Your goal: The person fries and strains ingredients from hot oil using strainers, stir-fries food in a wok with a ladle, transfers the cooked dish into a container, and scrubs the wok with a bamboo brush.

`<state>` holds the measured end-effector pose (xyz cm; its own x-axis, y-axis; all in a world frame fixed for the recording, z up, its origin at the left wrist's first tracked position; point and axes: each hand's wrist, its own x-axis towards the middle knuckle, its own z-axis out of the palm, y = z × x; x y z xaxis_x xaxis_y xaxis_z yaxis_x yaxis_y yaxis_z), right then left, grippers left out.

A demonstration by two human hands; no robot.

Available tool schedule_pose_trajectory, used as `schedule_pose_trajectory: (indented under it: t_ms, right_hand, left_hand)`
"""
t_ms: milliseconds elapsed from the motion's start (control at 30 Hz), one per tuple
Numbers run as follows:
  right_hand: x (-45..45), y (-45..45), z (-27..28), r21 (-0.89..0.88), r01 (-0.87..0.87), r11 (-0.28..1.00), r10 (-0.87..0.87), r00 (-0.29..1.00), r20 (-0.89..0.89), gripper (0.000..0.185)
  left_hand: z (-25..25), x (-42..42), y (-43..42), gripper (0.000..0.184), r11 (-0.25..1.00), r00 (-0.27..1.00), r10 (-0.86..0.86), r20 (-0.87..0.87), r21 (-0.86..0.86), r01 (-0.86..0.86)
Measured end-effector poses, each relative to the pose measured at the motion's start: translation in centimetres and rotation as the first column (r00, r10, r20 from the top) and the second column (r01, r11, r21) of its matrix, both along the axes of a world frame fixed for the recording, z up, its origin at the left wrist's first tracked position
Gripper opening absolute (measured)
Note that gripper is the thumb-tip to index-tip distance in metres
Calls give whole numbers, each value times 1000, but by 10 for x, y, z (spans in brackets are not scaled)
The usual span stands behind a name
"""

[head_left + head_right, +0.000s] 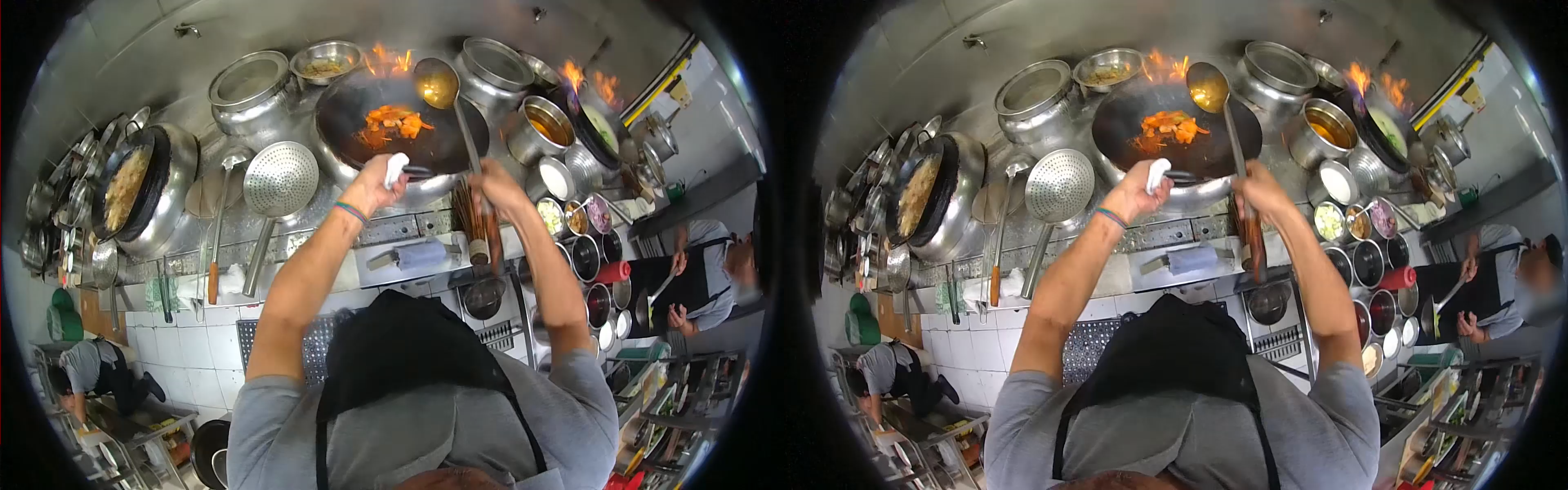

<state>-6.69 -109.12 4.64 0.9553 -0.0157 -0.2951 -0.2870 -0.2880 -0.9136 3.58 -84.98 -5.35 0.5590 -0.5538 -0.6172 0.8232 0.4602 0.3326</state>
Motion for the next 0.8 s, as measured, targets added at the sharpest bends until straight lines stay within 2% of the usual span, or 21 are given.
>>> schedule_pose_trajectory:
  t_ms: [33,67,100,167,200,233,300,367,400,467,500,533,567,600,700,733,767,800]
  right_hand:
    - [10,1,5,7,73,997,-73,995,63,14]
    - [28,-10,1,90,87,992,-91,995,39,13]
    - [38,-18,9,100,75,992,-70,996,-54,17]
    - [43,-33,2,238,152,959,-131,986,-104,21]
    - [36,-37,5,230,183,956,-158,980,-120,21]
    - [24,-40,12,220,209,953,-183,974,-133,20]
    - [8,-40,15,226,272,935,-241,958,-154,18]
    - [-1,-35,15,261,349,900,-315,935,-166,16]
    - [-4,-30,15,330,366,870,-304,926,-226,15]
    - [-11,-16,22,505,427,750,-280,897,-343,14]
    - [-9,-28,18,634,386,670,-137,903,-406,15]
    - [-6,-44,11,748,360,558,14,897,-442,15]
    - [-6,-57,6,838,343,423,165,881,-444,15]
    - [-14,-61,9,843,393,368,185,857,-480,16]
    - [-42,-73,13,795,515,321,190,788,-586,15]
    - [-54,-72,13,766,506,397,145,789,-597,14]
    - [-66,-70,12,796,455,399,137,829,-543,14]
    - [-74,-69,9,778,443,445,115,834,-540,15]
  left_hand:
    - [6,3,0,21,1000,1000,-7,-20,21,7]
    - [4,6,0,22,1000,1000,-19,-24,20,20]
    - [2,4,-1,22,996,999,-27,39,82,24]
    - [-4,-5,-3,23,981,985,-51,166,193,18]
    - [-8,-12,-6,27,962,971,-71,227,272,7]
    - [-20,-25,-14,22,925,944,-41,327,369,-87]
    - [-4,-71,-27,13,804,835,-105,540,541,-248]
    - [-28,-89,-46,8,806,804,28,594,462,-370]
    - [-48,-88,-49,7,865,789,74,610,355,-356]
    - [-34,-88,-51,7,886,849,109,517,336,-319]
    - [-25,-90,-49,6,894,877,123,464,332,-302]
    - [-18,-89,-42,5,888,927,53,370,407,-214]
    - [-26,-88,-37,4,910,946,30,322,384,-159]
    - [-41,-87,-32,4,929,961,6,276,353,-107]
    - [-47,-106,-34,4,977,988,11,156,207,-44]
    - [-53,-108,-28,5,992,992,-27,120,124,12]
    - [-59,-108,-21,7,997,994,-73,79,39,70]
    - [-55,-111,-18,8,997,996,-75,51,36,73]
